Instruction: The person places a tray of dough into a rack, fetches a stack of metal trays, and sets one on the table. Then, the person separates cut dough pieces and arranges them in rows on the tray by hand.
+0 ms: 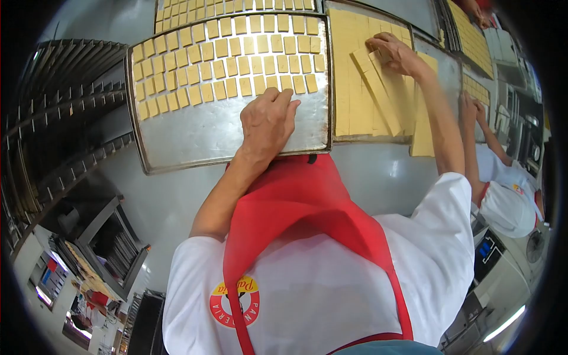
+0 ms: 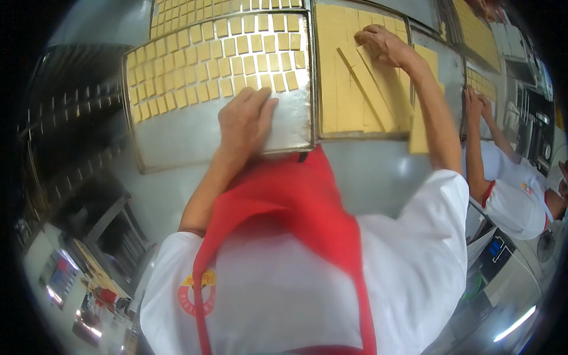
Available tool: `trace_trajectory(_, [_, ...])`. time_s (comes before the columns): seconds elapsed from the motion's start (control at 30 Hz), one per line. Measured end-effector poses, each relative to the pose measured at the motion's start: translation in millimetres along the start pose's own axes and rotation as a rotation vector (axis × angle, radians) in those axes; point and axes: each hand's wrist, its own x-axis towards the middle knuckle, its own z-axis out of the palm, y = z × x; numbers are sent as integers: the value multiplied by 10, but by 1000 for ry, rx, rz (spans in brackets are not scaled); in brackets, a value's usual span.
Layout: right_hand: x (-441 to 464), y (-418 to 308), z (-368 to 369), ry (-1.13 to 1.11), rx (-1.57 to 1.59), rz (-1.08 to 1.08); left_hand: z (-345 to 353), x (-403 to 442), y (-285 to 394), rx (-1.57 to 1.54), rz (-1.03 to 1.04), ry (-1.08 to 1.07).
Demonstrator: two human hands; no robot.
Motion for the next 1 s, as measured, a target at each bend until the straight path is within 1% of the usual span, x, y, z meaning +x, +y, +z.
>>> trace_trajectory(0.03, [58, 10, -39, -46, -45, -5, -9, -5, -14, 2, -4, 2])
trace_trajectory(0.07, [97, 21, -89, -47, -46, -9, -18, -13, -32, -6, -6, 9])
trace_trajectory(0.13, [154, 52, -162, -181, -38, 99, -48, -26, -61, -13, -11, 18])
trace_trajectory(0.17, [163, 100, -168, -183, -40, 94, -67, -30, -70, -49, -15, 33])
trace_trajectory(0.23, [128, 240, -200, -114, 64, 161, -122, -42, -96, -81, -27, 53])
trace_trajectory(0.27, [56, 277, -152, 50, 288, 225, -159, -53, -108, -122, -55, 14])
trace_trajectory(0.3, [-9, 321, -124, 48, 288, 217, -194, -68, -126, -163, -83, -24])
trace_trajectory(0.33, [-69, 265, -146, 168, 497, 346, -219, -82, -157, -159, -88, -19])
trace_trajectory(0.37, [-108, 152, -183, 287, 707, 475, -240, -92, -192, -235, -106, -42])
trace_trajectory(0.4, [-153, -7, -175, 285, 708, 469, -265, -105, -221, -312, -122, -68])
trace_trajectory(0.43, [-186, -387, -229, 410, 882, 461, -315, -113, -230, -310, -124, -68])
trace_trajectory(0.47, [-215, -785, -273, 540, 1054, 451, -379, -102, -229, -414, -185, -120])
trace_trajectory(0.5, [-228, -1182, -299, 553, 1127, 423, -426, -92, -232, -518, -243, -173])
trace_trajectory(0.53, [-230, -1551, -302, 501, 1214, 428, -424, -97, -247, -516, -234, -176])
trace_trajectory(0.6, [-167, -2232, -186, 447, 1379, 349, -390, -121, -294, -797, -297, -131])
trace_trajectory(0.63, [-122, -2574, -200, 403, 1444, 361, -420, -131, -323, -798, -284, -134])
trace_trajectory(0.67, [-64, -2765, -32, 375, 1451, 375, -462, -142, -356, -936, -308, -169])
trace_trajectory(0.7, [3, -2936, 132, 405, 1455, 271, -509, -162, -392, -1073, -332, -208])
trace_trajectory(0.73, [75, -3162, 198, 416, 1682, 274, -555, -189, -433, -1074, -322, -213])
trace_trajectory(0.77, [124, -3344, 228, 432, 1869, 284, -604, -223, -481, -1119, -408, -247])
trace_trajectory(0.8, [140, -3460, 278, 431, 1959, 302, -657, -256, -534, -1163, -497, -281])
trace_trajectory(0.83, [155, -3542, 335, 430, 2049, 321, -722, -291, -599, -1164, -491, -288])
trace_trajectory(0.87, [169, -3593, 392, 440, 2047, 325, -786, -331, -667, -1175, -516, -309])
trace_trajectory(0.93, [188, -3692, 490, 492, 2098, 403, -852, -398, -751, -1190, -540, -337])
trace_trajectory(1.0, [216, -3773, 539, 493, 2155, 422, -905, -448, -838, -1351, -611, -373])
